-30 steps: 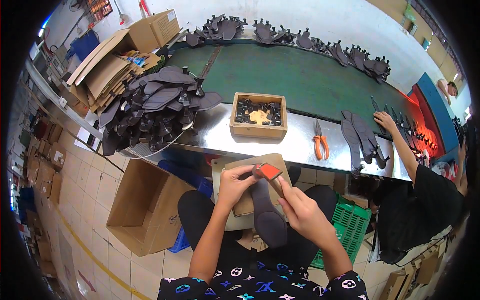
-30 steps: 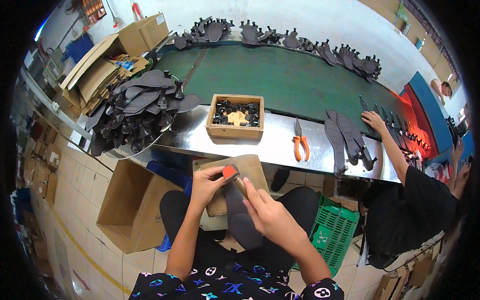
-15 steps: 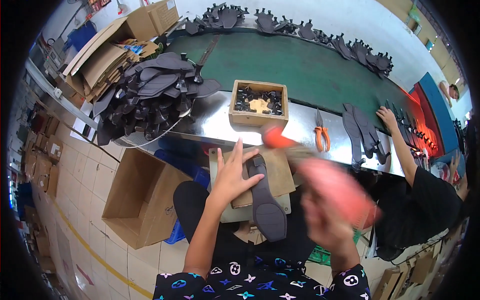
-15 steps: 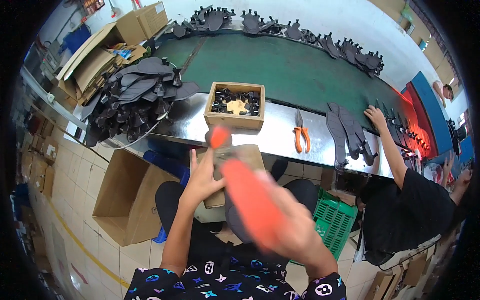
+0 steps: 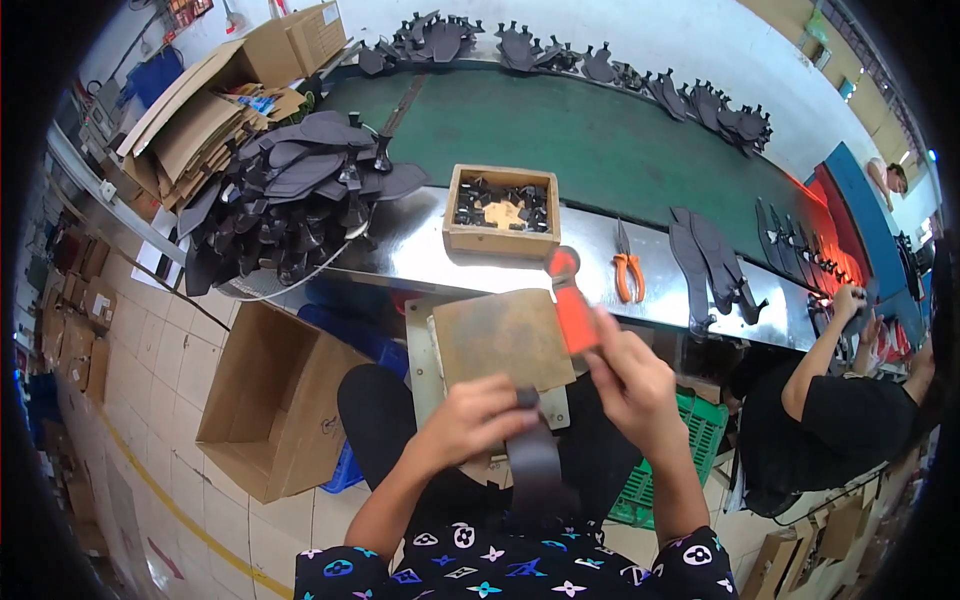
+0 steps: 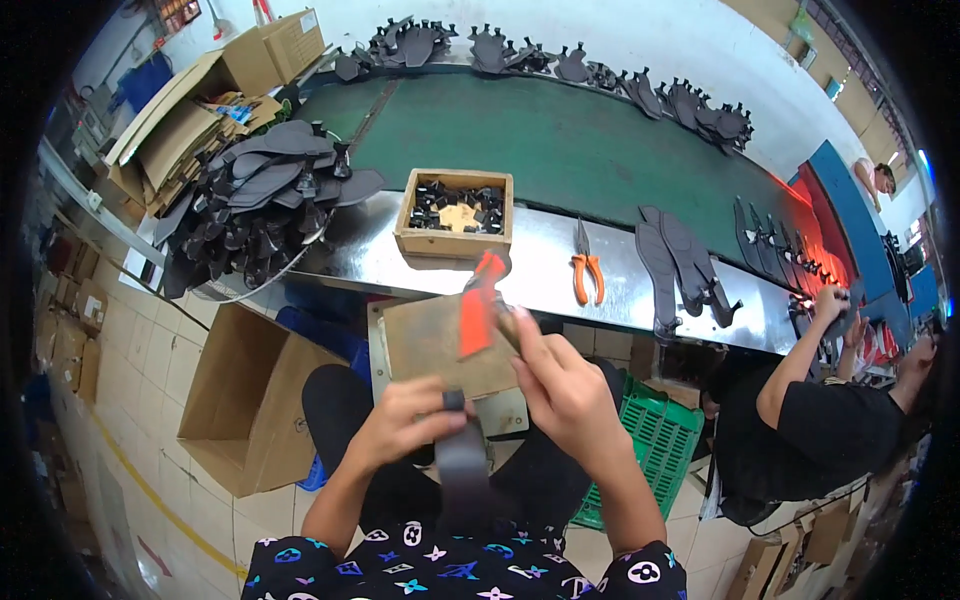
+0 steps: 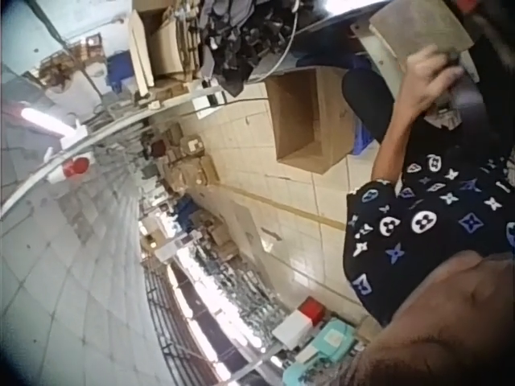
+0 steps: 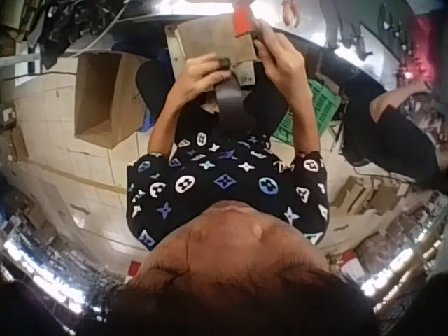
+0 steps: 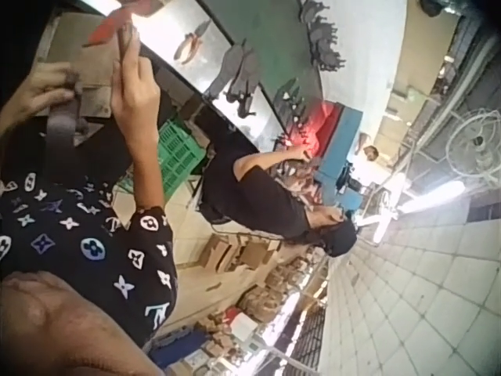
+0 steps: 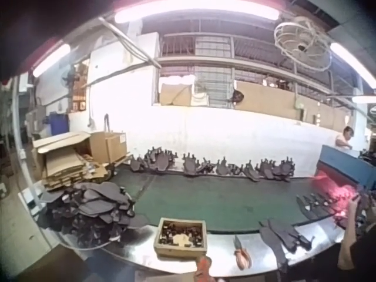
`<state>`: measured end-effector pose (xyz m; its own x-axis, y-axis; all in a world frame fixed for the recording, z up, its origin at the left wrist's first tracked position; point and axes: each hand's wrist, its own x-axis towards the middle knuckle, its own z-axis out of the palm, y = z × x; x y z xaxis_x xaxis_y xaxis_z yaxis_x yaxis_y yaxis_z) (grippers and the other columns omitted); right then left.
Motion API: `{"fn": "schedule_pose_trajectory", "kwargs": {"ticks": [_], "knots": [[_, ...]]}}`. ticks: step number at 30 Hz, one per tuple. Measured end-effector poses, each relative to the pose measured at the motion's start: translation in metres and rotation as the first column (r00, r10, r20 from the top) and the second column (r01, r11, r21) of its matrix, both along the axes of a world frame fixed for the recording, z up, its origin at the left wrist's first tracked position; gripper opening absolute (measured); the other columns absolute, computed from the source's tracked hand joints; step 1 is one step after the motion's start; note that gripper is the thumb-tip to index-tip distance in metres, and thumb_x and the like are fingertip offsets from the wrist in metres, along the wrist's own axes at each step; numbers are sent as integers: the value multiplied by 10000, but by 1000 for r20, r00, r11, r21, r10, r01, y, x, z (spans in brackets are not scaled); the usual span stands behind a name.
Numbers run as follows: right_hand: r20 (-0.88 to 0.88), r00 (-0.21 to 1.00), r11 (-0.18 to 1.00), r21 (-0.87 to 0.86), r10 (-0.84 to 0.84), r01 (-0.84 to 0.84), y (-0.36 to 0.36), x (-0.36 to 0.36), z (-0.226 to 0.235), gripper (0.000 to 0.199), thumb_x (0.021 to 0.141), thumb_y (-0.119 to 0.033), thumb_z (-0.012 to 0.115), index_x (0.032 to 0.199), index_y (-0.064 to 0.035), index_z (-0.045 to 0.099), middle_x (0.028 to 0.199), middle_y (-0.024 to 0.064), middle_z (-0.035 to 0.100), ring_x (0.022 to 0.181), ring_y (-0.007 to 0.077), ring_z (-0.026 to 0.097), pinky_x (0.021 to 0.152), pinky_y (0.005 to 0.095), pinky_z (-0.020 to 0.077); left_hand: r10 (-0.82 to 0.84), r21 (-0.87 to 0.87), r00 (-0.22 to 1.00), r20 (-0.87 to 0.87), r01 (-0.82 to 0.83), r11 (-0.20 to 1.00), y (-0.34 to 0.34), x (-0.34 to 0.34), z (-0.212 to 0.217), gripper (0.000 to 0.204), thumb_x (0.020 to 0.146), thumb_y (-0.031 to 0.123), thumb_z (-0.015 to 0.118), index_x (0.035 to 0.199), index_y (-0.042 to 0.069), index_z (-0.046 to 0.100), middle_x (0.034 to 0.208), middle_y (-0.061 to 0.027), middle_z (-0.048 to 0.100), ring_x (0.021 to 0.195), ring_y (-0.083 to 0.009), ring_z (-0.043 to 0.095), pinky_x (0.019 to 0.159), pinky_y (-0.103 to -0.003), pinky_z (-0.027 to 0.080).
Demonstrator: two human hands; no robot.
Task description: Assembling and hammering components of shoe soles at a workbench.
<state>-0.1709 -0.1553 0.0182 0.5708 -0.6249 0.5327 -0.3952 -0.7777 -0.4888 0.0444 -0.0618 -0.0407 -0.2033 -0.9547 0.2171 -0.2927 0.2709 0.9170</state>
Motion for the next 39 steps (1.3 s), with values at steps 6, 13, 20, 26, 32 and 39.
{"fn": "schedule_pose_trajectory", "kwargs": {"ticks": [6,13,20,26,32,39], "knots": [[-453,880,981,-51,144,-186,-16,12,-60,561,860,-94,667,1403,-88,525,970,109,627,848,282,636,704,406,514,-104,206,928,-357,187,961,44,-21,42,219,953,150,645,955,-63,696,858,-110,626,774,-199,616,685,-306,459],[448,735,429,609,508,-667,13,-2,-27,398,936,-283,668,1158,47,692,1179,189,682,1131,328,635,983,431,478,-53,367,812,-582,320,873,54,-28,43,266,991,197,598,1032,-33,725,922,-104,701,889,-168,641,806,-295,480],[364,837,520,661,408,-541,19,-2,-27,478,915,-349,695,1184,43,647,1217,177,650,1148,331,613,956,411,475,-97,326,818,-567,331,886,50,-32,49,272,1008,201,580,1010,-35,717,926,-88,695,905,-173,647,829,-295,477],[-508,861,990,138,38,38,-4,2,-83,522,879,-335,711,1254,-23,524,975,155,613,754,356,648,618,417,531,136,412,870,-474,83,907,45,-19,37,240,975,143,623,1141,-13,699,972,-83,687,891,-139,649,788,-252,487],[-19,996,879,469,-90,88,19,-20,-70,275,989,-186,601,1196,-9,563,669,89,540,596,193,592,543,317,474,339,35,936,-90,-337,941,15,2,23,249,936,81,611,1153,-4,697,1138,-145,724,1016,-252,701,893,-327,513],[37,999,963,269,-36,25,38,-11,-37,252,974,-92,595,1200,15,563,890,199,633,735,403,644,665,381,531,600,-393,670,437,-457,798,-61,23,-67,289,917,332,661,1096,117,733,1290,-122,651,1311,-346,502,1123,-574,223]]}}
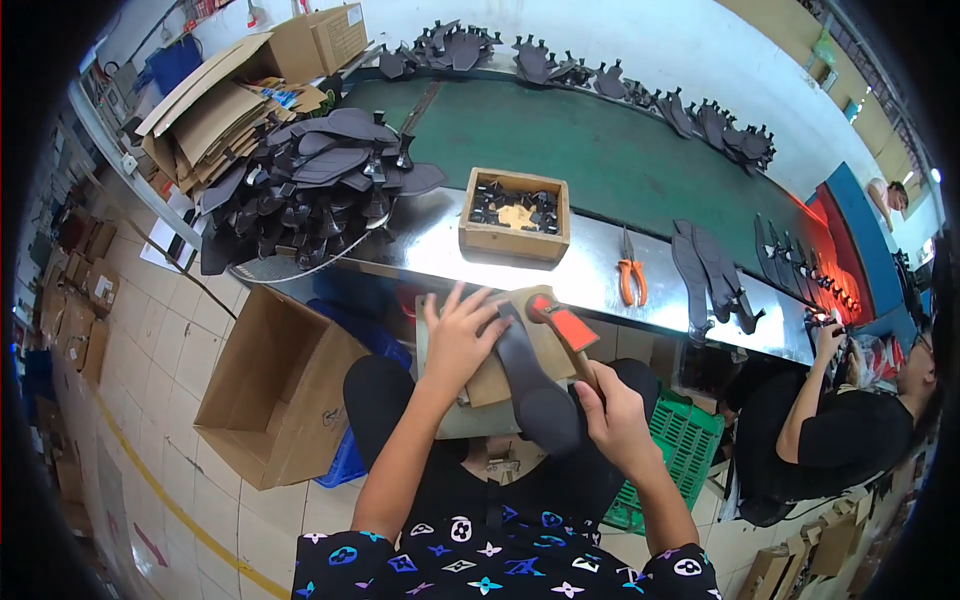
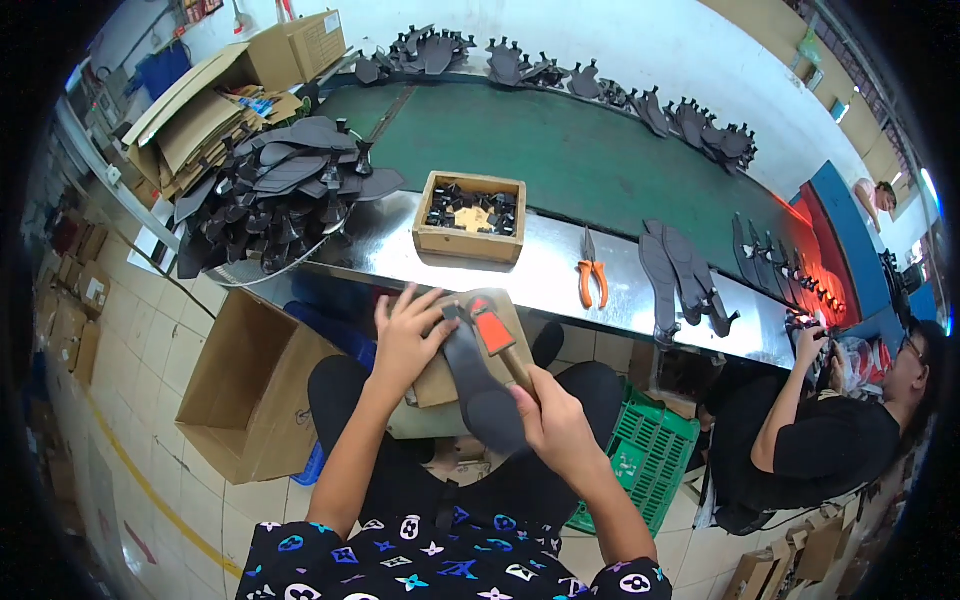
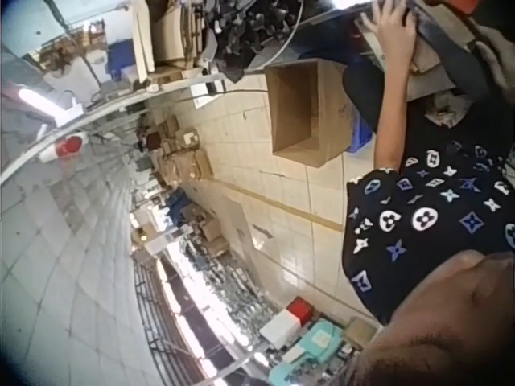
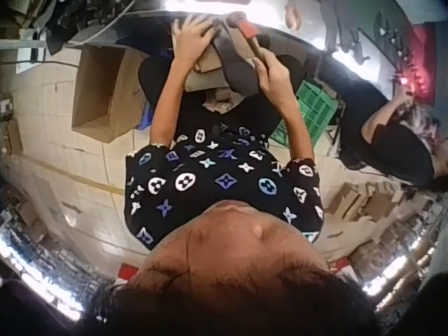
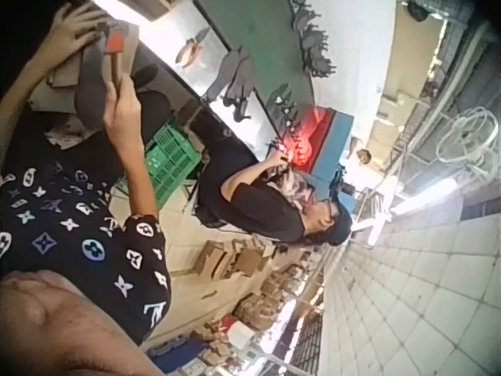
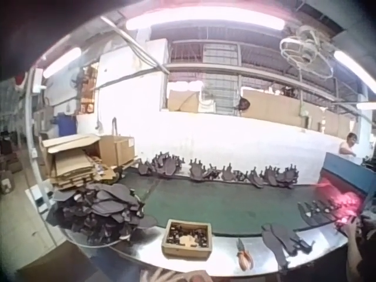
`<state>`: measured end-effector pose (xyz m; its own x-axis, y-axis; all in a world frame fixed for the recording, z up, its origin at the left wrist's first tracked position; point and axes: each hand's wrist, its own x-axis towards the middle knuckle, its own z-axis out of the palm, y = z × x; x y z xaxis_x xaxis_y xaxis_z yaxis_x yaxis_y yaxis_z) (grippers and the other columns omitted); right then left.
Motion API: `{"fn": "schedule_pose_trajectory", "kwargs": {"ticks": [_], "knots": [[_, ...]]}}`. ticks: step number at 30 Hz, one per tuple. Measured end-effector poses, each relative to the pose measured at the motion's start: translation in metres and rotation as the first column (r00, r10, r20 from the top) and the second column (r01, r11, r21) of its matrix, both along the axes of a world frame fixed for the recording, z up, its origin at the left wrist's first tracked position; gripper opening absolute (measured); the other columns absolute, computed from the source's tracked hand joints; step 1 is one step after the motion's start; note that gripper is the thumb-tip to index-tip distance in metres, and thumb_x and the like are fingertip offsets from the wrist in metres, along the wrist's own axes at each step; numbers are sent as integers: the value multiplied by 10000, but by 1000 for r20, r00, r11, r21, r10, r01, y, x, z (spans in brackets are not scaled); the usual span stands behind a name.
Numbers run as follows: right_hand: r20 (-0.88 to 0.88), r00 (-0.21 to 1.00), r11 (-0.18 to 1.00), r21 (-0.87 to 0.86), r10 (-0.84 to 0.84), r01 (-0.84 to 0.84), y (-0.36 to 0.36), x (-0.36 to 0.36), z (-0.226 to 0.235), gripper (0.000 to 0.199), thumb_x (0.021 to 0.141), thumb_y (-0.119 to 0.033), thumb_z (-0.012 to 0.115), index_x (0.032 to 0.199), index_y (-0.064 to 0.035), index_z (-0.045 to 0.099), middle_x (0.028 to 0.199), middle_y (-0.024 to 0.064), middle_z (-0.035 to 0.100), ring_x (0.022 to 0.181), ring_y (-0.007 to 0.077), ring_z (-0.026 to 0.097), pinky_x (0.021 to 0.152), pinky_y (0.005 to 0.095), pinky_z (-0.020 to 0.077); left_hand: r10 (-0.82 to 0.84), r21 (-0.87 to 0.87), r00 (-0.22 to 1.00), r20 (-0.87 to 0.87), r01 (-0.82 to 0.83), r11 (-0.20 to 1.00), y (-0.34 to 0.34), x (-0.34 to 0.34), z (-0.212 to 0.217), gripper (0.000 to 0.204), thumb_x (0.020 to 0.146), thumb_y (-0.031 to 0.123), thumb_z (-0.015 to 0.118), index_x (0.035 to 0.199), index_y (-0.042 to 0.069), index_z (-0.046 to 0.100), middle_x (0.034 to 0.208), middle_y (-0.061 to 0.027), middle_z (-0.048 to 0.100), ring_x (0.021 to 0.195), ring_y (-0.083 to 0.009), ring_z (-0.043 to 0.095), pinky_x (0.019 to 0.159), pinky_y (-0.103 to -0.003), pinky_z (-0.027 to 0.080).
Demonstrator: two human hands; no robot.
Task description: Assembling and hammering components of shoe soles at a workbench.
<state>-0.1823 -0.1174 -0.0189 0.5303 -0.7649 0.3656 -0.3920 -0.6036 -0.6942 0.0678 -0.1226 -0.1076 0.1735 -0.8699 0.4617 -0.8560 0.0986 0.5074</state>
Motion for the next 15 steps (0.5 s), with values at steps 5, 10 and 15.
{"fn": "schedule_pose_trajectory", "kwargs": {"ticks": [5,10,15], "knots": [[442,896,996,-85,38,0,19,3,72,368,1052,-388,462,1113,-33,537,720,39,552,506,117,502,460,240,401,35,179,991,130,-58,982,15,7,7,583,826,645,637,1325,342,641,1506,-178,444,1494,-430,165,1147,-688,24],[-351,935,994,106,62,-26,-6,22,-10,248,996,-224,597,1068,5,532,805,162,652,687,299,682,573,439,506,-24,253,990,142,-13,967,13,8,7,768,764,747,618,1414,342,557,1554,-199,365,1505,-442,104,1149,-689,0],[156,985,997,25,-77,74,15,3,81,131,951,-35,573,1073,7,549,874,245,638,752,428,657,623,465,532,-49,309,987,155,-1,951,12,16,-1,811,771,769,592,1464,360,492,1559,-194,362,1511,-432,91,1156,-677,-25]]}}
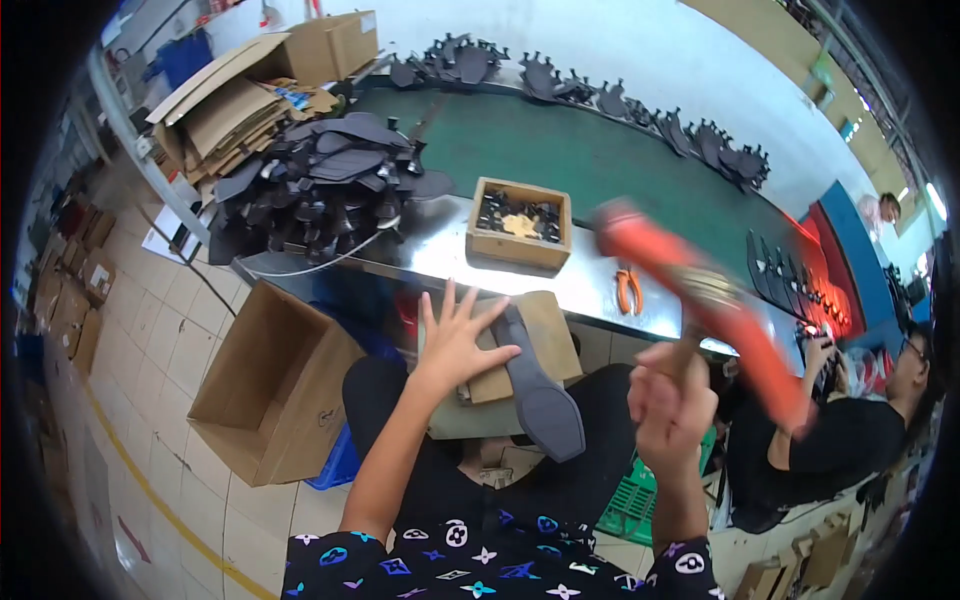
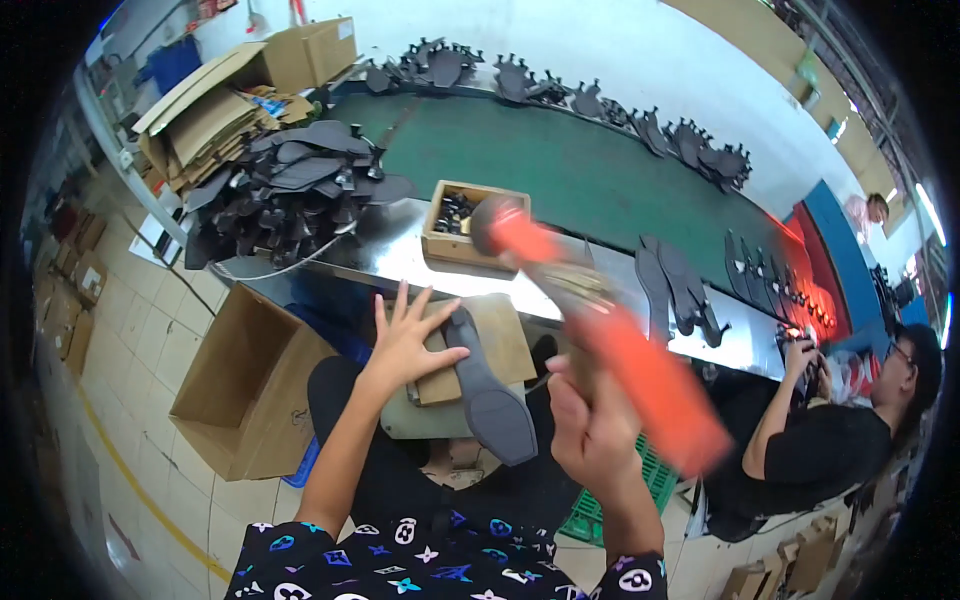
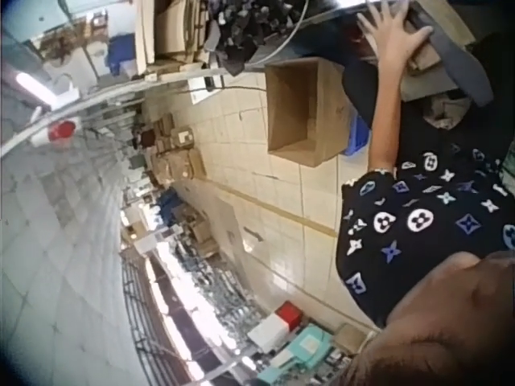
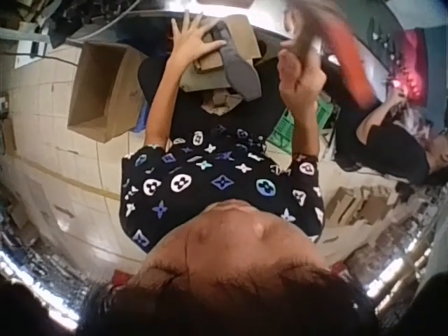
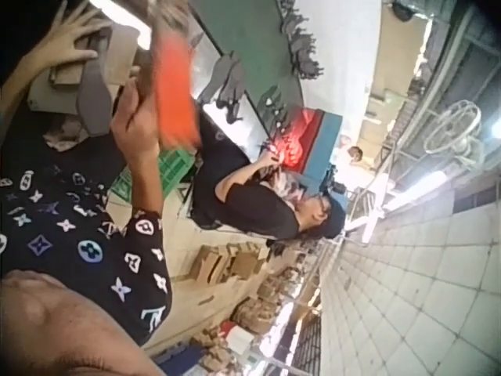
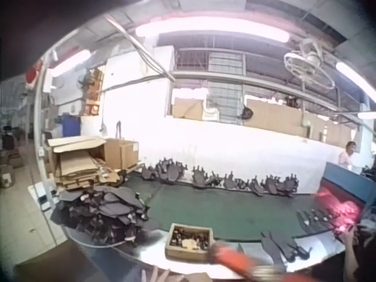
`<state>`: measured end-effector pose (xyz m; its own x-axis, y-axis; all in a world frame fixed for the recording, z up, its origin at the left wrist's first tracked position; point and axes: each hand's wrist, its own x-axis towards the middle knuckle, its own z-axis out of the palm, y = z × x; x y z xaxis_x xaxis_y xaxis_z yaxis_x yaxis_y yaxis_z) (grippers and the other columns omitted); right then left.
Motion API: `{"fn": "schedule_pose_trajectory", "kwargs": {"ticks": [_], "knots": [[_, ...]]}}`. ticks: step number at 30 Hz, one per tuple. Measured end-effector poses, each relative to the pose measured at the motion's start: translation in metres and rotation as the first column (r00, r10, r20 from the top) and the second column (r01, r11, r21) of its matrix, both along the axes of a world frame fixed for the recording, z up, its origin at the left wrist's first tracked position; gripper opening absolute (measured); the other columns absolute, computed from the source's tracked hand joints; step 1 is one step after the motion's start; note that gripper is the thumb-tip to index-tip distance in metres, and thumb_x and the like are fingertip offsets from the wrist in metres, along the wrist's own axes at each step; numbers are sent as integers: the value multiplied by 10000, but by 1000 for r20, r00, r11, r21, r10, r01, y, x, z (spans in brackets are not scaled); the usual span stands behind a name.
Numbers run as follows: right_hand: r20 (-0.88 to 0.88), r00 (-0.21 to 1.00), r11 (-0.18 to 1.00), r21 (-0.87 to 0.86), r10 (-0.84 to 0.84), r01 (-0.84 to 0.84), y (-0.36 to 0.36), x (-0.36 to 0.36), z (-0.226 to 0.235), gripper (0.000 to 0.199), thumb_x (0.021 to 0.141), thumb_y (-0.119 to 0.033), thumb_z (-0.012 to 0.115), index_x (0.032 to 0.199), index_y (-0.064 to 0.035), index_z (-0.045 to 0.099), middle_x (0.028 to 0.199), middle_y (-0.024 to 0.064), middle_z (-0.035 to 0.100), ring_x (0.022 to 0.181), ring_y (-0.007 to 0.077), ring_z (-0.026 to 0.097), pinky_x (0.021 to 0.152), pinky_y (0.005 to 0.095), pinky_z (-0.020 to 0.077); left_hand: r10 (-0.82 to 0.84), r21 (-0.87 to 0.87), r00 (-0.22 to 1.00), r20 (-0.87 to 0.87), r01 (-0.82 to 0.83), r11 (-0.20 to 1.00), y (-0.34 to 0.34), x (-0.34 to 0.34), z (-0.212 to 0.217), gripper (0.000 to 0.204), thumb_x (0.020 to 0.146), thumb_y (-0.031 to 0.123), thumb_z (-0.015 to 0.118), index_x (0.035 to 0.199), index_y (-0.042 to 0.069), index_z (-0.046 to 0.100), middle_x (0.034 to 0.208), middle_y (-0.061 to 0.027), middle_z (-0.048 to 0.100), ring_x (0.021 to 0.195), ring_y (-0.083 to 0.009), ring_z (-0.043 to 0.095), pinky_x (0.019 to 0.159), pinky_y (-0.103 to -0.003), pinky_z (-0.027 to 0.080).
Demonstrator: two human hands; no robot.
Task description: Assembling and hammering components of shoe soles at a workbench.
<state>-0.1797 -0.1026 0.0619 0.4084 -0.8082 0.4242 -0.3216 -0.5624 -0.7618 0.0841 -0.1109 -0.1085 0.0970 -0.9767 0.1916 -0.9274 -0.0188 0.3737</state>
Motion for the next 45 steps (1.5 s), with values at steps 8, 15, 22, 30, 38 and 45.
{"fn": "schedule_pose_trajectory", "kwargs": {"ticks": [8,15,22,30,38,45], "knots": [[-159,983,994,-65,-93,83,-26,-3,-38,184,961,-129,619,1093,0,616,788,194,662,709,373,687,630,400,533,-116,-304,986,-120,75,950,-7,-10,14,364,864,340,697,1159,126,699,1298,-69,633,1330,-316,482,1141,-643,121],[-360,933,948,-300,-13,-102,-44,8,-73,373,888,-161,707,1219,-20,609,799,109,623,637,311,634,583,381,529,-460,-279,550,-697,383,881,85,-63,88,187,919,150,673,968,-31,676,841,-142,629,779,-295,653,692,-350,506],[-483,845,871,-286,228,-399,-49,30,-82,289,898,-199,687,1159,-74,680,1217,114,646,1060,230,622,823,345,495,-131,-26,238,-962,400,916,133,-77,118,229,941,134,665,827,-64,648,694,-88,561,610,-159,524,578,-307,407],[514,574,489,306,637,-817,-3,-2,-71,436,892,-340,726,1026,74,714,1022,213,711,940,332,682,832,402,518,-94,-3,171,-981,467,884,132,-83,121,250,961,159,655,825,-50,658,682,-76,567,608,-127,531,560,-286,398],[584,567,549,233,581,-803,13,-21,-79,397,890,-366,740,906,30,702,887,143,684,787,274,633,708,366,499,-139,-33,112,-984,652,758,118,-91,124,224,945,185,687,876,-28,703,733,-81,639,648,-125,590,589,-280,430],[375,360,378,27,855,-926,-2,-40,-52,270,831,-159,788,918,65,665,879,162,646,709,298,601,601,349,487,97,-112,-154,-983,931,347,102,-99,118,303,1022,223,576,1175,-11,692,1039,-90,738,1000,-148,678,883,-275,490]]}}
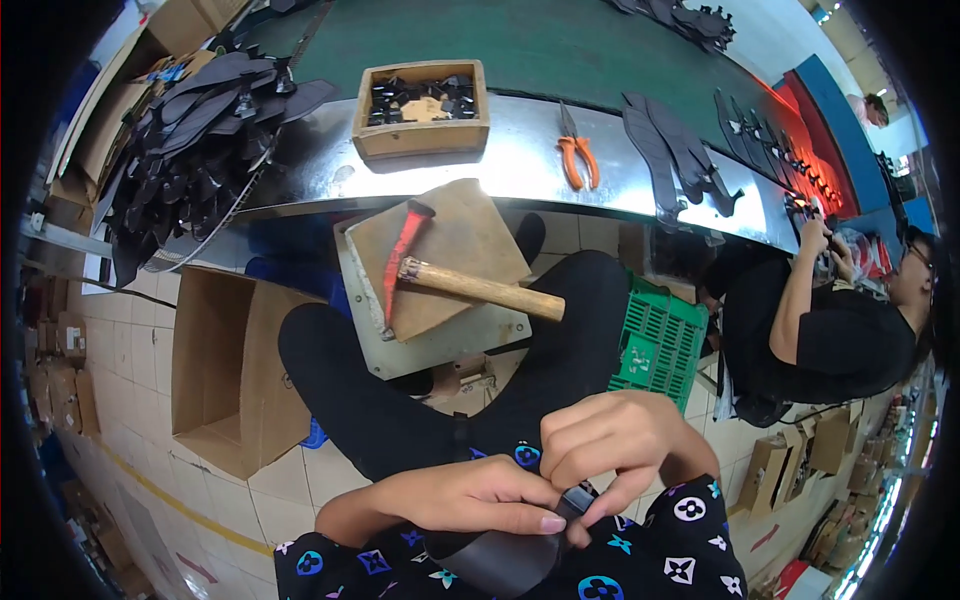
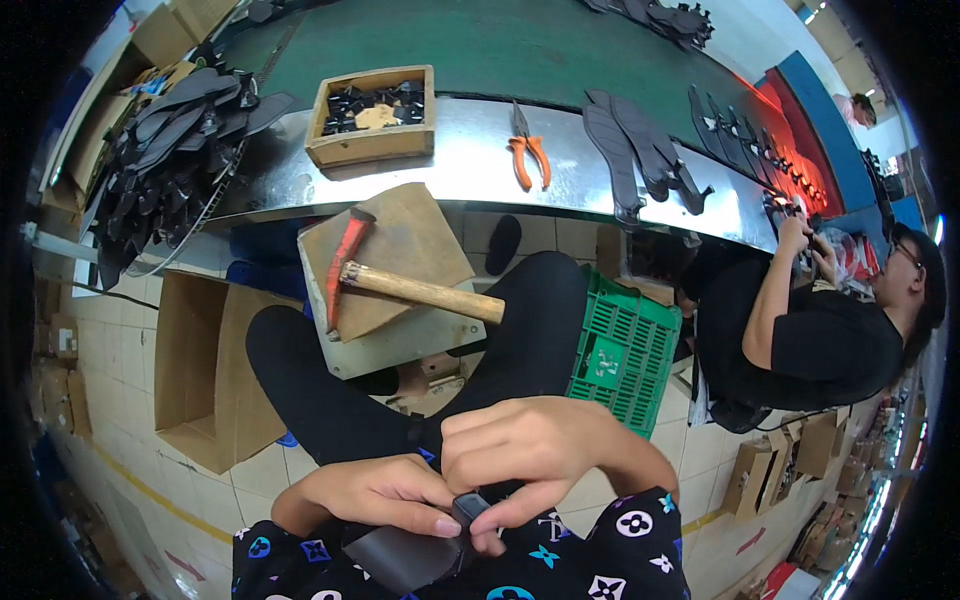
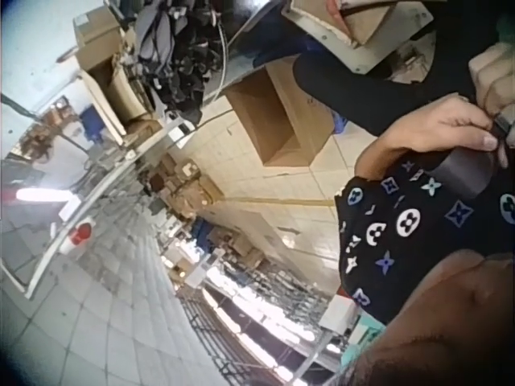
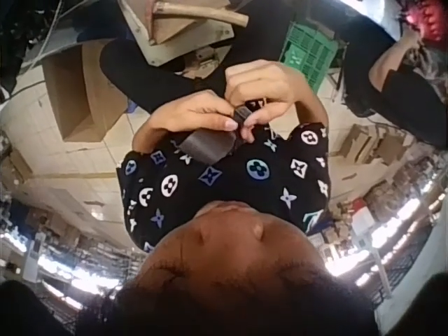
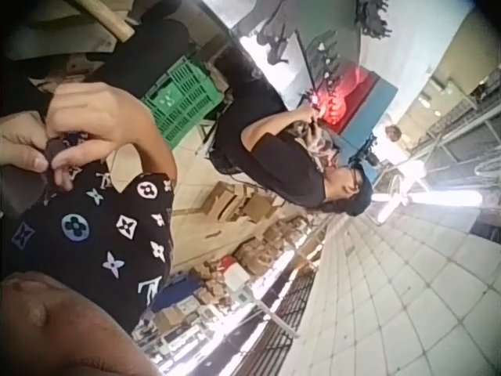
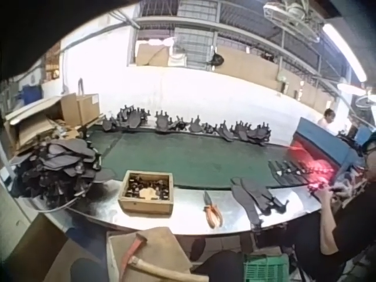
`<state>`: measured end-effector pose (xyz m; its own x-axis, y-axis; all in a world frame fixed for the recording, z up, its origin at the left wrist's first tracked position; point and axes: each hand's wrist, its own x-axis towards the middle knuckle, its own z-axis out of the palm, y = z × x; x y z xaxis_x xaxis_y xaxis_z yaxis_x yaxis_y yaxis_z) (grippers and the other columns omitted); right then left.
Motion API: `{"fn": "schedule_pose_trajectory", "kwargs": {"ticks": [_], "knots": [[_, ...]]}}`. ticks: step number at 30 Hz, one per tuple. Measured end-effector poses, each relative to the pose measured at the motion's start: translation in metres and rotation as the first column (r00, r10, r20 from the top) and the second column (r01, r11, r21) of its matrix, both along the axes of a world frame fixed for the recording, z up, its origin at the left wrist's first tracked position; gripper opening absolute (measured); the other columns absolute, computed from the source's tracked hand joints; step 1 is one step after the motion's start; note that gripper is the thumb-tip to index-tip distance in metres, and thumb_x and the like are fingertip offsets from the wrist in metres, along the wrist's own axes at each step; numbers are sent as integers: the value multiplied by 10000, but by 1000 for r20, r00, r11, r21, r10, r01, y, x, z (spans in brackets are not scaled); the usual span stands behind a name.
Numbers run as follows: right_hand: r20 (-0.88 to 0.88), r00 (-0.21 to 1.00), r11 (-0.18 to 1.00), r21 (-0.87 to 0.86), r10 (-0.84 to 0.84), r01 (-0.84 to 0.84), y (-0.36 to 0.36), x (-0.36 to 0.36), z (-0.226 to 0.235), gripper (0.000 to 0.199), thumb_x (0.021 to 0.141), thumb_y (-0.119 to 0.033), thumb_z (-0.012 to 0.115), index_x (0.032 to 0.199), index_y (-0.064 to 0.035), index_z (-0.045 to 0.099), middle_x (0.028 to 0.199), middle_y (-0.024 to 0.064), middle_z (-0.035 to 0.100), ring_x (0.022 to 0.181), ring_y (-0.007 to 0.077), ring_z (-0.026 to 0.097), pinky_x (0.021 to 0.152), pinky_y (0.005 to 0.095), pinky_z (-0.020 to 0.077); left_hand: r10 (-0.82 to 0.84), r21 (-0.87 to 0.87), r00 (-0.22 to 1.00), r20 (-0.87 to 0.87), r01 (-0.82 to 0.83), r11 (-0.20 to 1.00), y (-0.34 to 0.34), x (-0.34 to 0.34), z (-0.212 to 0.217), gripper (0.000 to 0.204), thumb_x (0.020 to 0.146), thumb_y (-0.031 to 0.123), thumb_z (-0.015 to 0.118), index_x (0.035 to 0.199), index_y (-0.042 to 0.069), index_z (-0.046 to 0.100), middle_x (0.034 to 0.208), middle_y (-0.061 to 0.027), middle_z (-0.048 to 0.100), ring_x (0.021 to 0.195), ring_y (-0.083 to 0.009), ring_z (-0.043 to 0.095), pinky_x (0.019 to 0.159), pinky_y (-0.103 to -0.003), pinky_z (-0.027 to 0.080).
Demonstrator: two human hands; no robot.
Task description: Assembling and hammering components of shoe soles at a workbench.
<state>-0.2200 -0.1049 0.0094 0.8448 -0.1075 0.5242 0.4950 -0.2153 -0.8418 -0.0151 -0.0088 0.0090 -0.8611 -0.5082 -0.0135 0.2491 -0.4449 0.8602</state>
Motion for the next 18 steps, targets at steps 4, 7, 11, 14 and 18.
{"fn": "schedule_pose_trajectory", "kwargs": {"ticks": [4,7,11,14,18], "knots": [[-121,990,993,-93,66,-78,0,-7,11,252,864,-121,755,932,94,643,862,169,621,687,315,567,579,357,471,-73,117,994,-84,82,990,3,-2,-7,310,1042,235,536,1161,-3,694,1039,-80,730,1008,-119,649,889,-274,478],[-73,997,994,-110,-25,17,8,-12,3,243,878,-125,743,911,91,637,822,163,601,661,309,553,543,360,451,-134,110,990,-45,138,984,-1,-5,-9,306,1044,239,530,1133,2,702,1020,-70,728,987,-110,642,874,-272,477],[-51,990,990,-55,-134,131,22,-18,-1,198,894,-135,721,881,42,634,786,129,575,678,305,547,579,369,451,-113,-34,989,92,117,993,-7,-4,3,262,1022,204,567,1078,-4,717,930,-88,729,845,-134,658,776,-278,490],[-123,984,990,52,-127,134,20,-19,-19,363,918,-274,726,1084,30,617,1072,167,615,948,319,609,785,392,512,9,-185,962,272,43,982,-6,14,-4,219,971,147,610,1055,-26,716,921,-123,730,848,-153,679,778,-283,511],[-292,920,618,681,-261,392,60,-21,-33,696,964,-383,658,1479,-44,335,1342,156,512,1237,221,530,1001,377,470,837,-552,428,340,-630,547,-17,-20,18,246,891,102,560,1008,-66,698,1021,-162,724,944,-250,686,891,-346,506]]}}
